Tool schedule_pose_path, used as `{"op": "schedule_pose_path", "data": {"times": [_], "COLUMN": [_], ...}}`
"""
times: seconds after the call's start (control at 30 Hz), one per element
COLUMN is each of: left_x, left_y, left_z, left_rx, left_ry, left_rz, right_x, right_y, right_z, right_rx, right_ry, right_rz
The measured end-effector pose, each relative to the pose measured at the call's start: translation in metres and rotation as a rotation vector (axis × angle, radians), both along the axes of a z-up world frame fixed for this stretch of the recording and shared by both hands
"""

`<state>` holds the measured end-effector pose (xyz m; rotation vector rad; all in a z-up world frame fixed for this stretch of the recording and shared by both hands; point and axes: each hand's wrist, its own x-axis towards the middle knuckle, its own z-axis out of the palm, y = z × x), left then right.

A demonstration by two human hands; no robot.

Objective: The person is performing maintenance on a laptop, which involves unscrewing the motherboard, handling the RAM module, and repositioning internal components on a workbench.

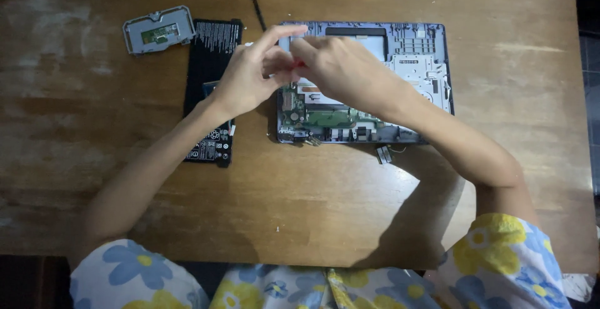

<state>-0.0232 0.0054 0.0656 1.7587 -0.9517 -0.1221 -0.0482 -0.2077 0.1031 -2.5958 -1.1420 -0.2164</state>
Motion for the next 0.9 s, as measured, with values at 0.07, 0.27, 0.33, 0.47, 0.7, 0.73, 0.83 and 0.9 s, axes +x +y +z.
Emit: {"op": "schedule_pose_path", "data": {"times": [0.07,0.27,0.33,0.47,0.7,0.73,0.83,0.9], "left_x": [0.0,-0.002,0.0,0.01,0.01,0.01,0.008,0.012], "left_y": [0.0,0.01,0.021,0.056,0.08,0.082,0.087,0.092], "left_z": [0.002,0.021,0.033,0.044,0.005,-0.002,-0.025,-0.042], "left_rx": [0.003,-0.042,-0.106,0.057,0.716,0.717,0.848,0.837], "left_ry": [0.006,-0.031,-0.032,-0.078,0.123,0.121,0.048,0.047], "left_rz": [0.001,0.07,0.114,0.316,0.601,0.603,0.62,0.629], "right_x": [0.007,0.0,-0.001,0.02,0.068,0.07,0.072,0.074], "right_y": [-0.002,0.003,0.009,0.027,0.099,0.104,0.12,0.126], "right_z": [-0.01,0.015,0.021,-0.021,-0.081,-0.076,-0.083,-0.113], "right_rx": [-0.017,0.176,0.279,0.355,0.097,0.098,-0.135,-0.242], "right_ry": [-0.035,0.093,0.177,0.097,0.192,0.191,0.369,0.056], "right_rz": [-0.048,-0.009,-0.002,-0.008,0.039,0.04,-0.035,-0.007]}}
